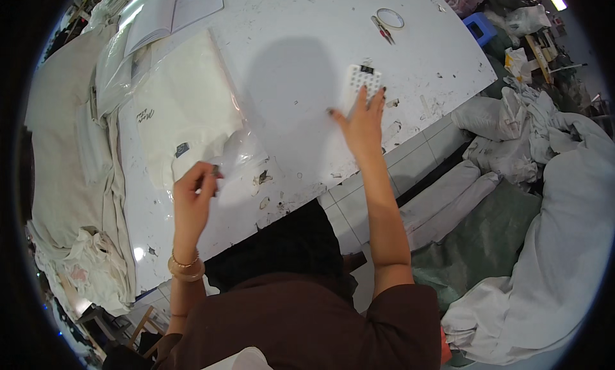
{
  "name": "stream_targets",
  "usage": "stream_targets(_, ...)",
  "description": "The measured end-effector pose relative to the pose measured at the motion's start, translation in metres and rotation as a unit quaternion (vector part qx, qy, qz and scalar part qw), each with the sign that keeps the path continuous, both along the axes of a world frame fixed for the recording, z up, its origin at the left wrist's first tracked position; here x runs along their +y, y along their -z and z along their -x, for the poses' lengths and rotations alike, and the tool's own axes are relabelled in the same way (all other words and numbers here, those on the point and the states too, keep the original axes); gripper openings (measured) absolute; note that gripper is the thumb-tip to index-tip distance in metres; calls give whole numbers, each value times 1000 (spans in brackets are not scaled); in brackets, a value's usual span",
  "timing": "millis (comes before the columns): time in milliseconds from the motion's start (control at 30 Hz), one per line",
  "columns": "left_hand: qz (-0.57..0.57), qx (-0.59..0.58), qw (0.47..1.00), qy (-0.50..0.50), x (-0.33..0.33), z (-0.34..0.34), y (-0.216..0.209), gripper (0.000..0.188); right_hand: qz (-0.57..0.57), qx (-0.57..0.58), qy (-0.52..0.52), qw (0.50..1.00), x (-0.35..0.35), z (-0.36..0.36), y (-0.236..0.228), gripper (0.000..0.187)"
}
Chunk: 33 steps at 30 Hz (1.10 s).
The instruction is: Trimming loose threads from shirts, folding them, and placing them into plastic bags.
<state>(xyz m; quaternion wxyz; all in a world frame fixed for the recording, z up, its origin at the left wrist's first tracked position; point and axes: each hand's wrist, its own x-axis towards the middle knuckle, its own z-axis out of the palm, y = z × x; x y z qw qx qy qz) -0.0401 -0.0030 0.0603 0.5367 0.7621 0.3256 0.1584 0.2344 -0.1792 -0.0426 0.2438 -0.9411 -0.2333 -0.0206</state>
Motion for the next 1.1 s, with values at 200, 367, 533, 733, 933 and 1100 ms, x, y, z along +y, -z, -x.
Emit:
stream_targets(200,-1,-2,995,99,-22,-34,-9,8,9,103,-148,984,-23,23,-41,90)
stream_targets(367,37,-11,991,127,-29,-42,0,8,31,142,-165,975,-36,10,-51,72)
stream_targets(533,44,10,987,153,-33,-55,2,13,0,201,-173,964,-48,-8,-54,51)
stream_targets(733,103,21,969,223,-38,-95,14,19,-44,13,-194,980,-38,2,-60,17)
stream_targets(933,211,-28,970,118,-40,-138,32,34,-105,35,-161,981,-31,9,-71,9)
stream_targets(1100,344,-13,937,54,-41,-167,37,48,-227,22,-181,957,-34,11,-69,11)
